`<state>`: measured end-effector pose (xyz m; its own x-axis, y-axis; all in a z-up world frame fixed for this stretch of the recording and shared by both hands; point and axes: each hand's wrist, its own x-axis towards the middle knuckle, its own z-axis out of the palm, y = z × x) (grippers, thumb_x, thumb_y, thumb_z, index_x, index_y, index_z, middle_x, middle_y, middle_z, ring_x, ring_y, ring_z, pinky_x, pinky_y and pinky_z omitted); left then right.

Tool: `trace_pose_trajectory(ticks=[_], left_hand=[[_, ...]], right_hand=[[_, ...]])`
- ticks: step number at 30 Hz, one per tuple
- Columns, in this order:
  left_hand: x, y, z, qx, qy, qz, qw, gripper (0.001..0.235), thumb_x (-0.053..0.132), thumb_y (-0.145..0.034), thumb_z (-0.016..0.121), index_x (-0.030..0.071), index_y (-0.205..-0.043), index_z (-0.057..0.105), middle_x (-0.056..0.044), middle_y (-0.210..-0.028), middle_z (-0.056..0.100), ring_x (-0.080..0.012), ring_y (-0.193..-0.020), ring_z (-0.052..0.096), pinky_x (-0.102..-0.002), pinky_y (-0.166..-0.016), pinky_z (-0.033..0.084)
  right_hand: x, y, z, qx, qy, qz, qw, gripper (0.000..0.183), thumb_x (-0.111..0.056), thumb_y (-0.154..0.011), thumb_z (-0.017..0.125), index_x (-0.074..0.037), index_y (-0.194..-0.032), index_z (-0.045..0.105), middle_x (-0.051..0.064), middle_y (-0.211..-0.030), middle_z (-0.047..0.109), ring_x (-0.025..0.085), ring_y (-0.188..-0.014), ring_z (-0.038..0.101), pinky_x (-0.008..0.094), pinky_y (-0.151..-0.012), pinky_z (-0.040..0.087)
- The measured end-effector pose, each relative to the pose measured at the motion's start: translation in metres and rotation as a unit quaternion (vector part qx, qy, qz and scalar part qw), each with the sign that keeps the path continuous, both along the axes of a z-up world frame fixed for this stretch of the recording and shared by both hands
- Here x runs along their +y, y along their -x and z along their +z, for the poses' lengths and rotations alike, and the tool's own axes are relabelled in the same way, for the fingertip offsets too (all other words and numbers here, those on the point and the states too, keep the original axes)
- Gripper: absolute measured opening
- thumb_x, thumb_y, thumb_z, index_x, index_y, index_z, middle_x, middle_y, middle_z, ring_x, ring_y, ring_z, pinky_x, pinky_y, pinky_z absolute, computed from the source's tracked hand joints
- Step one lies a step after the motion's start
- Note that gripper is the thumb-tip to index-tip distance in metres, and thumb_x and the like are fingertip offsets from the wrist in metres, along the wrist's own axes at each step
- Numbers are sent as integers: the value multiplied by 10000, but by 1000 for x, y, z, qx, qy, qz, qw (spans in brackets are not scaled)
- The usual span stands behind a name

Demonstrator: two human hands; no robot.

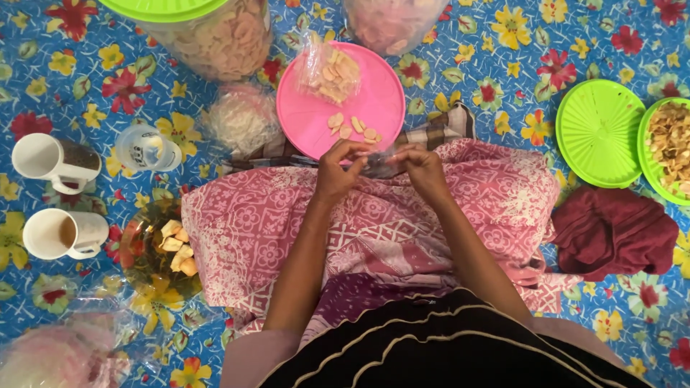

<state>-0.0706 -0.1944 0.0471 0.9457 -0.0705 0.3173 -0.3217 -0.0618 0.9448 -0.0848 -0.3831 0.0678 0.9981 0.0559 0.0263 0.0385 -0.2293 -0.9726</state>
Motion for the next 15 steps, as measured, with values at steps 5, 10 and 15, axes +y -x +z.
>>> trace_pose_trajectory(ticks=[5, 10, 15], left_hand=[[2, 5, 28, 41, 79, 25, 996, 223, -24, -762, 687, 101, -946, 696, -38, -802, 579, -104, -739, 588, -236, -707, 527], [-2, 1, 12, 13, 99, -21, 995, 389, 60, -657, 833, 97, -1020, 696, -59, -972, 565, -132, -864, 586, -262, -772, 528], [-4, 1, -3, 39, 2, 22, 999, 342, 158, -623, 849, 162, -943, 730, -12, -832, 670, -136, -780, 639, -245, -713, 502]], right_hand=[[5, 1, 2, 68, -83, -36, 994, 131, 29, -784, 612, -53, -805, 711, 24, -878, 590, 70, -757, 538, 211, -677, 497], [11, -4, -11, 78, -103, -39, 991, 104, 27, -789, 622, -24, -834, 701, 34, -899, 576, 77, -736, 544, 207, -658, 503], [20, -9, -9, 93, -86, -18, 992, 210, 85, -739, 604, -34, -878, 708, 63, -910, 588, 120, -769, 570, 231, -650, 501]])
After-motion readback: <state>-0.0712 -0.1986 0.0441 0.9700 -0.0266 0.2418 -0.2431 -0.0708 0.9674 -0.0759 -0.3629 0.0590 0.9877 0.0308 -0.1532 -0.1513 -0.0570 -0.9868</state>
